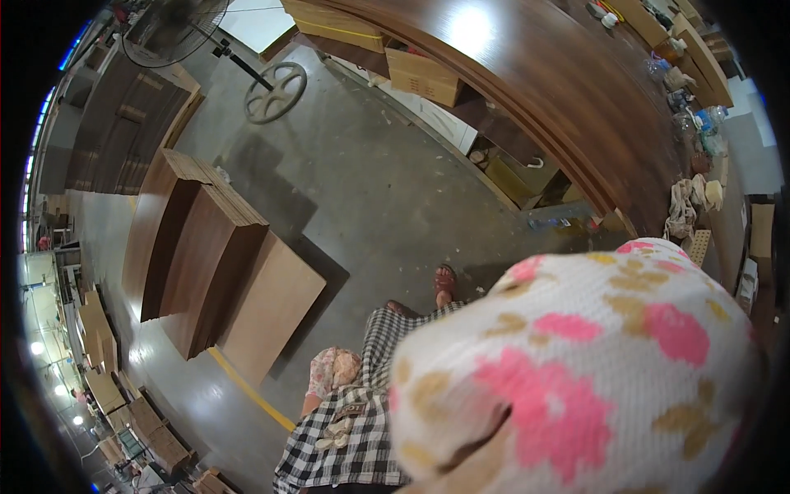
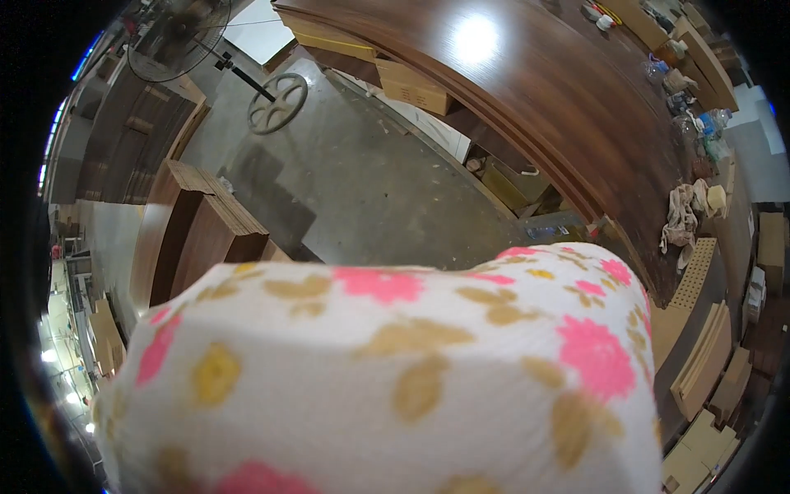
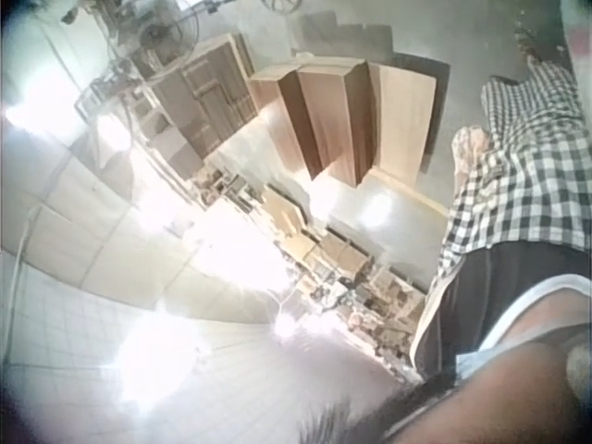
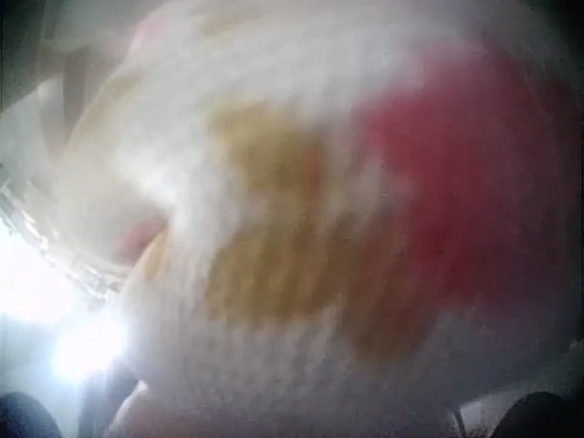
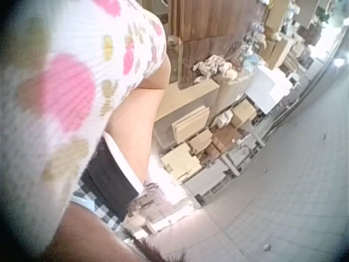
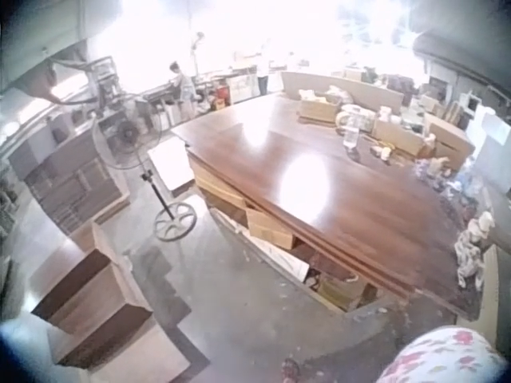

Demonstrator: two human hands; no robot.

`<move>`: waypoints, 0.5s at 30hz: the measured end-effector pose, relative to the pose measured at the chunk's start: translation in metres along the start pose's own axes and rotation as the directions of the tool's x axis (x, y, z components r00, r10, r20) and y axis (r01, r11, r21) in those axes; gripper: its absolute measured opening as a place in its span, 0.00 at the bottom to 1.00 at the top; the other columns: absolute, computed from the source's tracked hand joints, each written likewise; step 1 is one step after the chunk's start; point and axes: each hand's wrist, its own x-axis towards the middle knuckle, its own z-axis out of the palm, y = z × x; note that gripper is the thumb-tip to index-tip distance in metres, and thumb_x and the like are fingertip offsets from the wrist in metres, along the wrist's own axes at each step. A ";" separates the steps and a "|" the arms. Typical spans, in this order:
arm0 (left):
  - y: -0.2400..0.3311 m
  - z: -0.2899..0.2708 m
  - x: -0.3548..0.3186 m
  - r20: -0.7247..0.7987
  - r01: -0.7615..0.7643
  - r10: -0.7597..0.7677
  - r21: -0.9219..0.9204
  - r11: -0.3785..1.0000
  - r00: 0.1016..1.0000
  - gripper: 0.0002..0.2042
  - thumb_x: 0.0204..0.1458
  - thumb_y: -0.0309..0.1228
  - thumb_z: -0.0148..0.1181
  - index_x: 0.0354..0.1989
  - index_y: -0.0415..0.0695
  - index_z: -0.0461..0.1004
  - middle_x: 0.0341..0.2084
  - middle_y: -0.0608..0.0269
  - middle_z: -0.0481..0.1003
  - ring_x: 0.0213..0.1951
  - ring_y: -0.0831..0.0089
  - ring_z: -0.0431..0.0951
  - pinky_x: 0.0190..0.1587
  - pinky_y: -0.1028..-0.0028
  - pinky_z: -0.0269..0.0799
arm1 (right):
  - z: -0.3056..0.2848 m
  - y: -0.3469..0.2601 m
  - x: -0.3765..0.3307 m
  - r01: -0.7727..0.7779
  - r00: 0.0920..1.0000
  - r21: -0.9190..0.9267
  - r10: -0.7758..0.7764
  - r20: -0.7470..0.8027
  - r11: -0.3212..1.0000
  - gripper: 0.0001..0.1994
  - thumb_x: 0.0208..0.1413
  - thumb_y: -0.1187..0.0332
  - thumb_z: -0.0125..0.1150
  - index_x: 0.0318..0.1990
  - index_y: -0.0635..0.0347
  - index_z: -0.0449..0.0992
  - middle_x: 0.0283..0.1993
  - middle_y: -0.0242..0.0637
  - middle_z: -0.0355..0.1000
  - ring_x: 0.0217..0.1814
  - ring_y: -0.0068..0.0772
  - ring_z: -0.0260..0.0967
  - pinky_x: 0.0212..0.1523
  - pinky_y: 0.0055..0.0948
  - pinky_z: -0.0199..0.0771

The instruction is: The person carries a wooden board and places it onto a workbench. The person then applies liquid from a bottle onto the board and wipes its surfaces and edges using cloths and a sponge.

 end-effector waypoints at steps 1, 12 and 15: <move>0.001 0.002 0.004 0.012 -0.006 0.006 0.002 1.000 1.000 0.14 0.48 0.40 0.52 0.31 0.40 0.75 0.32 0.50 0.75 0.39 0.56 0.74 0.42 0.64 0.69 | 0.004 -0.002 -0.001 0.002 1.000 -0.003 -0.002 0.003 1.000 0.06 0.46 0.70 0.57 0.32 0.57 0.76 0.30 0.35 0.74 0.26 0.32 0.71 0.26 0.27 0.71; 0.016 -0.002 0.031 0.035 -0.030 0.028 0.055 0.998 0.999 0.16 0.51 0.40 0.51 0.36 0.39 0.74 0.36 0.49 0.75 0.43 0.56 0.74 0.46 0.65 0.67 | -0.005 -0.029 -0.013 -0.045 0.998 0.062 0.042 0.047 0.997 0.07 0.52 0.71 0.54 0.38 0.57 0.76 0.34 0.35 0.75 0.29 0.33 0.73 0.28 0.27 0.74; 0.022 0.001 0.036 0.049 -0.030 0.027 0.063 0.998 0.998 0.17 0.52 0.40 0.50 0.37 0.38 0.74 0.38 0.49 0.75 0.44 0.56 0.73 0.48 0.65 0.67 | -0.018 -0.042 -0.028 -0.086 0.996 0.072 0.086 0.004 0.994 0.07 0.54 0.71 0.54 0.39 0.57 0.76 0.36 0.35 0.75 0.30 0.33 0.73 0.28 0.27 0.75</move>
